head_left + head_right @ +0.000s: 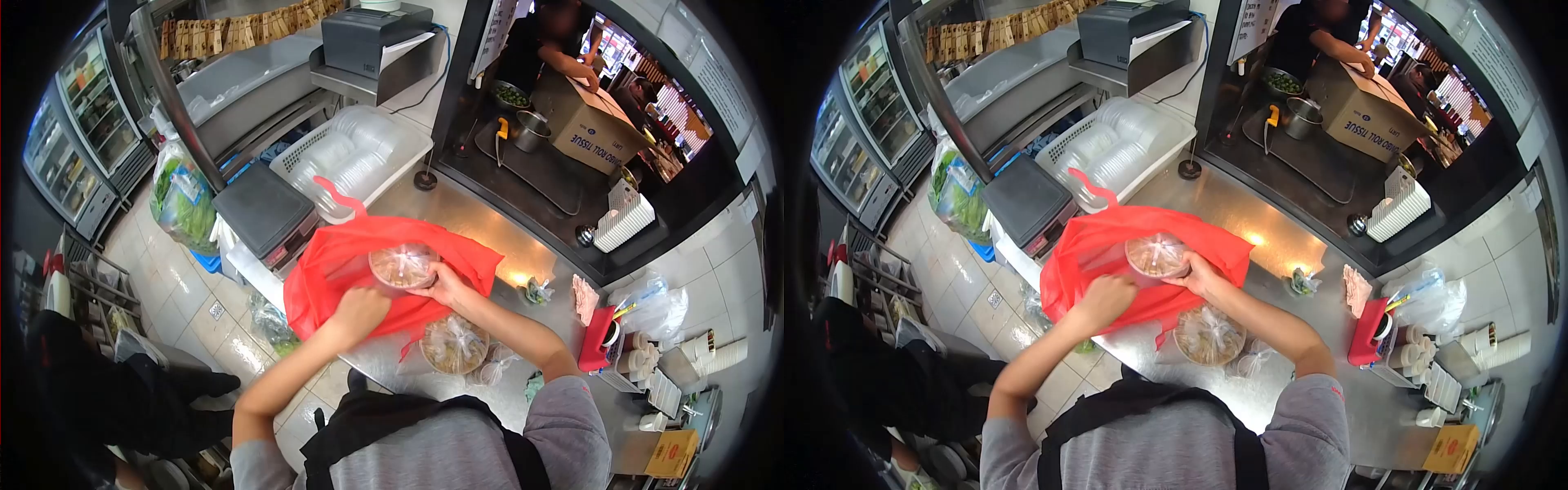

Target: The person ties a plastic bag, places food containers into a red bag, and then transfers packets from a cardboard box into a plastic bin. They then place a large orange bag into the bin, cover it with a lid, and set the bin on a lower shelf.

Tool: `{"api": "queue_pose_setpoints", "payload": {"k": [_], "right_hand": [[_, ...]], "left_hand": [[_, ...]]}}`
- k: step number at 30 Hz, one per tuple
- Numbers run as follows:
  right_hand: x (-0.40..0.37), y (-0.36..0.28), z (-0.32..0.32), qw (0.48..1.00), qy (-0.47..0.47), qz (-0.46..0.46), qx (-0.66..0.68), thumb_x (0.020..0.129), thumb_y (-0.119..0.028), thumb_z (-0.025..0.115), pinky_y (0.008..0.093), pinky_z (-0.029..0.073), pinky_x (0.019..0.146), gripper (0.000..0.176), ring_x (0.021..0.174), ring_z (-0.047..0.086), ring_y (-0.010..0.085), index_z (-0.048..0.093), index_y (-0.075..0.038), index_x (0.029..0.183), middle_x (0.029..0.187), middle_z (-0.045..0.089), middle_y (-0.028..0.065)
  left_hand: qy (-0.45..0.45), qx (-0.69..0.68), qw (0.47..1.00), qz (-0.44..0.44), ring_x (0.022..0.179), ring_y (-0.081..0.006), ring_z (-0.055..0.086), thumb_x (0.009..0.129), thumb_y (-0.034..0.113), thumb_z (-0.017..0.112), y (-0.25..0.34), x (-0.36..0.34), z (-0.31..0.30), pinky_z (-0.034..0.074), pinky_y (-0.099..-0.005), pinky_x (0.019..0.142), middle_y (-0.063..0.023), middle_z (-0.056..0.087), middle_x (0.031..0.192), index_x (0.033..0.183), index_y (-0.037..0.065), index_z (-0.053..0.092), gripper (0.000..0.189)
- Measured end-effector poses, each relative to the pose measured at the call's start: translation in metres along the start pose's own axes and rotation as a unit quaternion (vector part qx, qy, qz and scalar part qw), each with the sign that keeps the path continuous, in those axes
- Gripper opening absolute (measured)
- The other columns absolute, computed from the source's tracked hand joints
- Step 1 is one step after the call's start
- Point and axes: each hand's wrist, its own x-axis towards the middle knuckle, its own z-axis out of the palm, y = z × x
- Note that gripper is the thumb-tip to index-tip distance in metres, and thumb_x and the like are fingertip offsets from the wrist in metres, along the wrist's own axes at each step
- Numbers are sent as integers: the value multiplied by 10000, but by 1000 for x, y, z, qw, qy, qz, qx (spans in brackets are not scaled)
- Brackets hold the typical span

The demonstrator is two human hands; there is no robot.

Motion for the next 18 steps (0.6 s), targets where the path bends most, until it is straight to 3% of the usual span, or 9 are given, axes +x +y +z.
{"api": "queue_pose_setpoints", "payload": {"k": [2, 5, 6, 9, 13, 14, 18], "right_hand": [[-6, 2, 10, 999, 36, -6, 35, 687, -61, 469, 562, 373, 968, 612, 1206, 422, 326, 359, -56, 1289, 1301, 421, 158], [12, 12, 2, 998, -14, -26, 60, 686, -75, 472, 576, 363, 967, 608, 1206, 421, 324, 366, -59, 1284, 1295, 427, 157], [12, 13, 8, 997, -5, -42, 63, 686, -84, 470, 578, 356, 971, 605, 1203, 424, 324, 373, -69, 1282, 1291, 433, 152], [38, 14, 6, 995, 7, -47, 88, 673, -83, 464, 575, 357, 972, 619, 1197, 428, 325, 374, -82, 1285, 1288, 436, 143], [66, 5, 4, 997, 17, -57, 52, 841, -169, 447, 577, 374, 958, 453, 1189, 436, 311, 392, -93, 1284, 1297, 433, 122], [76, 3, -1, 998, 20, -66, -1, 921, -245, 410, 530, 383, 958, 394, 1222, 404, 252, 402, -100, 1288, 1303, 435, 93], [29, -9, 8, 975, 60, -148, -156, 931, -243, 424, 426, 363, 975, 396, 1251, 368, 191, 398, -100, 1299, 1312, 437, 67]], "left_hand": [[-173, -7, 985, -25, 1086, -314, 532, 827, 139, 496, -13, 56, 46, 438, -453, 886, -185, 507, 1227, 1028, 19, 625, 267], [-187, 119, 974, -38, 1227, -406, 381, 835, 221, 505, -15, 82, 87, 323, -616, 926, -223, 392, 1343, 1191, 50, 548, 397], [-210, 114, 969, -62, 1280, -474, 241, 809, 331, 549, -19, 97, 117, 209, -713, 913, -228, 284, 1410, 1340, 94, 392, 602], [-228, 125, 964, -63, 1245, -450, 332, 778, 453, 570, -5, 70, 72, 292, -625, 948, -216, 298, 1405, 1367, 139, 343, 705], [-267, 106, 957, -42, 1234, -442, 352, 767, 489, 569, -6, 79, 72, 312, -591, 952, -211, 298, 1406, 1372, 146, 327, 736], [-278, 94, 955, -35, 1232, -440, 357, 764, 498, 568, -7, 83, 75, 317, -582, 953, -210, 298, 1406, 1373, 148, 324, 744], [-322, 40, 946, -22, 1221, -432, 377, 753, 534, 567, -18, 90, 81, 338, -548, 957, -205, 297, 1406, 1379, 156, 308, 776]]}}
